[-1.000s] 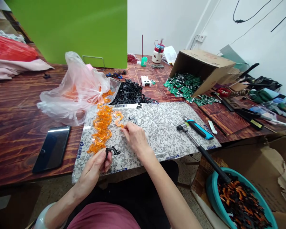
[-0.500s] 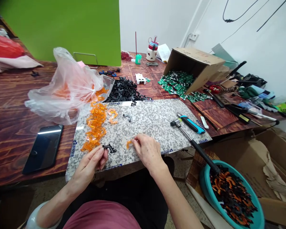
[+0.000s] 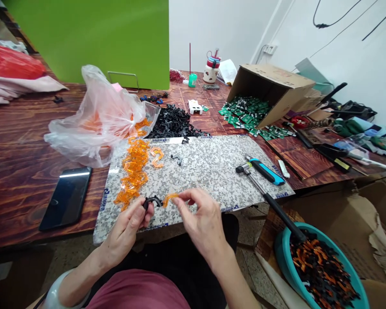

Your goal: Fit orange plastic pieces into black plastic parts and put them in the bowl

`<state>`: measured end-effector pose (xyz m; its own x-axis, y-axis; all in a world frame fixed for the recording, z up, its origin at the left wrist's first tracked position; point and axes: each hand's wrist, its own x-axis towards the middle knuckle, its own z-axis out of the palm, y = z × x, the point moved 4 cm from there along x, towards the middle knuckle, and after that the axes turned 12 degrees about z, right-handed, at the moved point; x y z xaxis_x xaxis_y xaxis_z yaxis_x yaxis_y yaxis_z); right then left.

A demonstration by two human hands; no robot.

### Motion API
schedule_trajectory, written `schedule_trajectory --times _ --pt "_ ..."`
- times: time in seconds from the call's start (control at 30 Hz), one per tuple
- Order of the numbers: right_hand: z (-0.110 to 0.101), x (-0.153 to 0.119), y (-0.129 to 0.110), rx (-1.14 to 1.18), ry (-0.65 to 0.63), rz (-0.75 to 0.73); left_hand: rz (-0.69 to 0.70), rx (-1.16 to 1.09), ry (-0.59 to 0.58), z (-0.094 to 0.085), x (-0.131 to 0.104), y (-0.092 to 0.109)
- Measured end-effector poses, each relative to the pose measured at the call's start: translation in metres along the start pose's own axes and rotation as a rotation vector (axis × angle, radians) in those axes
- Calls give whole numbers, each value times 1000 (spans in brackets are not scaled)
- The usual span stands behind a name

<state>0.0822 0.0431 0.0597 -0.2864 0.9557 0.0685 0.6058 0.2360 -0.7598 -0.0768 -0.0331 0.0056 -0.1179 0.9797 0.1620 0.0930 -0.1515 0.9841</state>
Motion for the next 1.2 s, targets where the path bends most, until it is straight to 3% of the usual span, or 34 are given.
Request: schedule_trajectory --times 0.2,1.2 --pt "9 -21 -28 -26 10 -125 93 193 -65 5 -2 6" --pt "10 -23 -24 -13 -25 -76 242 309 -121 9 -3 16"
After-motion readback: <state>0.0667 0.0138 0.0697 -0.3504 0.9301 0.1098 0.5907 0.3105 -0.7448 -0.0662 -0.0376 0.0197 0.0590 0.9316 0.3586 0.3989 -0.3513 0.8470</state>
